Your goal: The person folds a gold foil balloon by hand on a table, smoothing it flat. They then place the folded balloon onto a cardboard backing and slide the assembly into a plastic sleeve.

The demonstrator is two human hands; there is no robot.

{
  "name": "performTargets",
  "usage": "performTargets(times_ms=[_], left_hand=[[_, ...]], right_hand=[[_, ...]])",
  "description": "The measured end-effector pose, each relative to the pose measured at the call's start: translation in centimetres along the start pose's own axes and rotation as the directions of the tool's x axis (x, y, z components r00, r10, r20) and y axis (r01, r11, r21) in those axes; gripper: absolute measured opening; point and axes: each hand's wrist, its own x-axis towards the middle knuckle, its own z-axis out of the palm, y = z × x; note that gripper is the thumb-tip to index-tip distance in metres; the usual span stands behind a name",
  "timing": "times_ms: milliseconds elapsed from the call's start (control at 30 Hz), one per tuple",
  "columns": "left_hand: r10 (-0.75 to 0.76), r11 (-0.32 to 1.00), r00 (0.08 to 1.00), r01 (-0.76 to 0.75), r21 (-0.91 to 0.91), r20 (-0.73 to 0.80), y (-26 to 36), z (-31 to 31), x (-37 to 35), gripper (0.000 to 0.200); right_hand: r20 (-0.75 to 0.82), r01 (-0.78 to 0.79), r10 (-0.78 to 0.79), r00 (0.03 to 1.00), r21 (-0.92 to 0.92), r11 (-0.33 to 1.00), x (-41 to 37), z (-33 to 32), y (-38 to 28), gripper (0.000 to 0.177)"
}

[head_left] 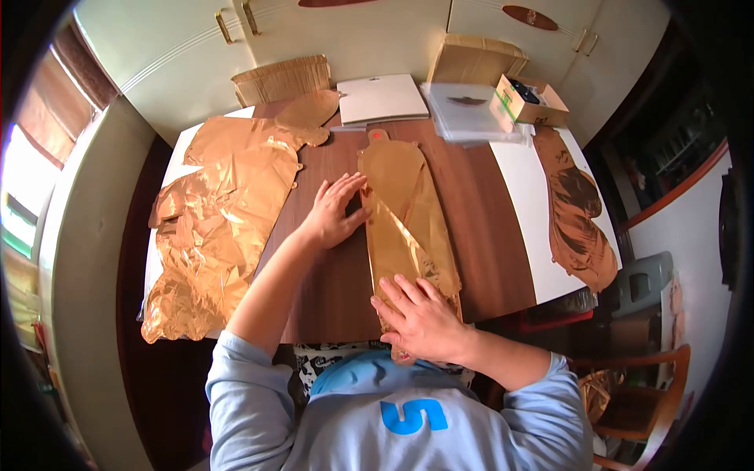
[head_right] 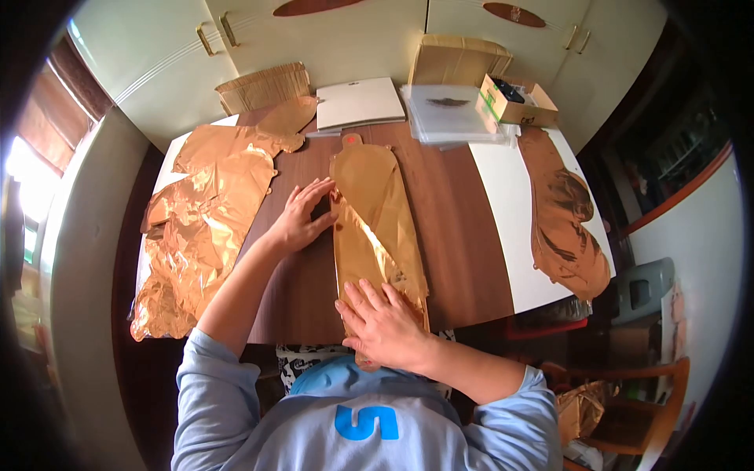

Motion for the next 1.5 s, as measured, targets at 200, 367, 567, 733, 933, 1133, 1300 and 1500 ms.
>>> performTargets(times_ms=[200, 367, 567, 733, 933, 1133, 1300, 1500], left_hand=[[0.157, 0.987, 0.980, -0.150, 0.062, -0.126, 5.2, 1.0, -3.7, 0.063], [0.160, 0.984, 0.987, -0.159, 0.081, -0.006, 6.4, 2.7, -6.8, 0.071], [0.152, 0.946, 0.985, -0.170, 0.277, 0.086, 6.8, 2.9, -7.1, 0.078], [0.168, 0.944, 0.983, -0.182, 0.275, 0.074, 6.6, 2.9, -7.2, 0.078], [0.173, 0.958, 0.983, -0.181, 0.224, 0.054, 6.8, 2.8, -7.1, 0.076], [0.165, 0.963, 0.985, -0.173, 0.206, 0.056, 6.8, 2.7, -7.0, 0.076], [0.161, 0.963, 0.985, -0.171, 0.210, 0.060, 6.8, 2.6, -7.0, 0.076], [0.157, 0.965, 0.986, -0.166, 0.201, 0.064, 7.0, 2.3, -6.9, 0.076]], right_hand=[[-0.042, 0.022, -0.013, 0.999, 0.217, 0.976, 1.6, -2.4, 2.1, 0.048], [-0.259, -0.005, 0.143, 0.955, 0.467, 0.884, 6.7, -6.0, 12.4, 0.016], [-0.356, -0.256, 0.283, 0.890, 0.123, 0.959, 18.3, -5.4, 27.5, 0.039], [-0.178, -0.232, 0.192, 0.965, -0.243, 0.942, 23.2, -2.8, 32.5, 0.044], [-0.260, -0.042, -0.129, 0.957, -0.561, 0.827, 22.9, 0.0, 34.4, 0.016], [-0.197, 0.040, -0.168, 0.966, -0.527, 0.849, 22.2, -1.1, 33.5, 0.011], [-0.282, -0.134, 0.085, 0.956, -0.159, 0.978, 23.0, -3.3, 33.4, 0.032], [-0.097, -0.374, 0.386, 0.917, 0.128, 0.919, 24.2, -4.2, 33.9, 0.064]])
